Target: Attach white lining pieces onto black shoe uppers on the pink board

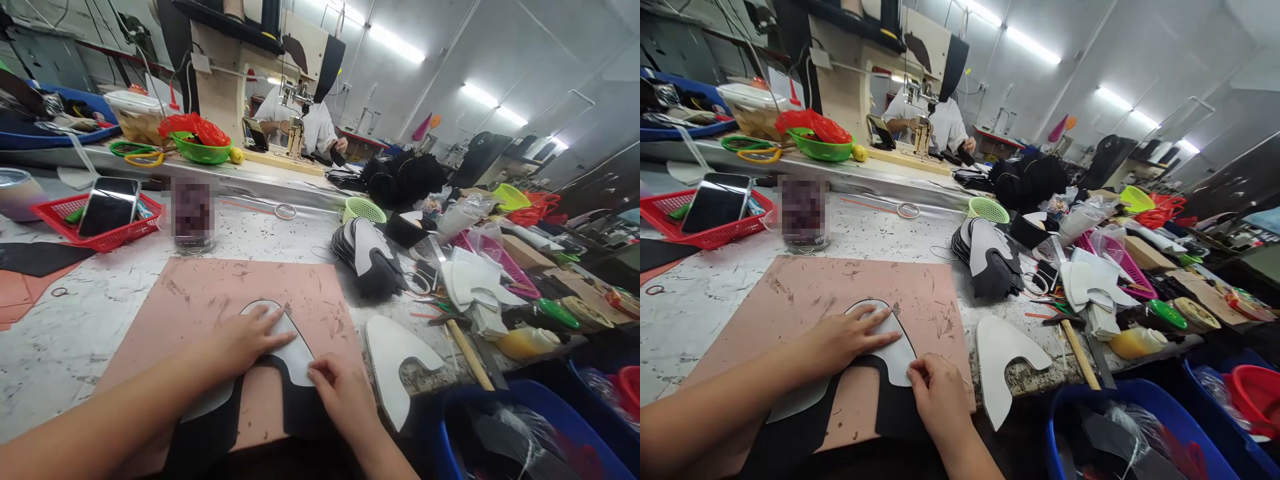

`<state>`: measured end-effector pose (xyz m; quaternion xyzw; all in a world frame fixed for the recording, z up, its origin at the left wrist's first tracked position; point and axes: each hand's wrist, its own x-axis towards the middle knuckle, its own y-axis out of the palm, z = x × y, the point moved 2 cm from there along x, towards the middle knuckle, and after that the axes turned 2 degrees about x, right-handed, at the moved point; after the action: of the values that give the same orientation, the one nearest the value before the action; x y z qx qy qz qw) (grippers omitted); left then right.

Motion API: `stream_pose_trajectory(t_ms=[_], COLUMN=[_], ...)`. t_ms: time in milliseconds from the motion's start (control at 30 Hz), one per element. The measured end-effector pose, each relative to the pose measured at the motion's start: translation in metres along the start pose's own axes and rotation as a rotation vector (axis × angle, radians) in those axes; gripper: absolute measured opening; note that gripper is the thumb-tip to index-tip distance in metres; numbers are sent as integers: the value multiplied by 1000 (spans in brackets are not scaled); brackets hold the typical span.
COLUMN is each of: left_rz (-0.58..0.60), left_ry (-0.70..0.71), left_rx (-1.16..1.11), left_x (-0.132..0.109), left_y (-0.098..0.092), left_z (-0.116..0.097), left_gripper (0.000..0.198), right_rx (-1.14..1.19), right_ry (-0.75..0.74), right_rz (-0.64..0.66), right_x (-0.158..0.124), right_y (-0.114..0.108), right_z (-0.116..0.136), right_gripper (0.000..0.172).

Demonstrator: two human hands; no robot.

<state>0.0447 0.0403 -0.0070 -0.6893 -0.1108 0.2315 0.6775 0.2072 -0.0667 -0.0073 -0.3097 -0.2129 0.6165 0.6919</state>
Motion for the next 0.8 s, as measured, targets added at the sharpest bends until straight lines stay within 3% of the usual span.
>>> stream_pose_trajectory(t_ms=[100, 167, 300, 367, 500, 567, 700, 800], left_rz=[32, 12, -86, -102, -81, -83, -139, -181], left_ry=[3, 21, 54, 45, 82, 102, 90, 122], left_rx=[52, 70, 19, -15, -72, -86, -97, -111], left_x=[3, 3, -1, -5, -15, -18, -21, -22], left_y=[-1, 1, 8, 12, 16, 17, 19, 20], left_z=[-2, 0, 18, 27, 36, 35, 33, 32], left_gripper=[66, 62, 46, 44, 63, 68, 68, 67], right_rx=[-224, -384, -526, -553, -548, -458, -90, -90], right_ry=[-84, -226, -606, -629, -535, -477, -504, -634], right_rz=[-24, -9, 216, 337, 475, 435, 133, 155], right_x=[-2, -3, -7, -7, 7, 24, 63, 77], right_y=[6, 10, 11, 3, -12, -7, 30, 59], right_z=[0, -2, -4, 0, 23, 38, 49, 39], right_gripper=[17, 28, 55, 55, 41, 33, 47, 51])
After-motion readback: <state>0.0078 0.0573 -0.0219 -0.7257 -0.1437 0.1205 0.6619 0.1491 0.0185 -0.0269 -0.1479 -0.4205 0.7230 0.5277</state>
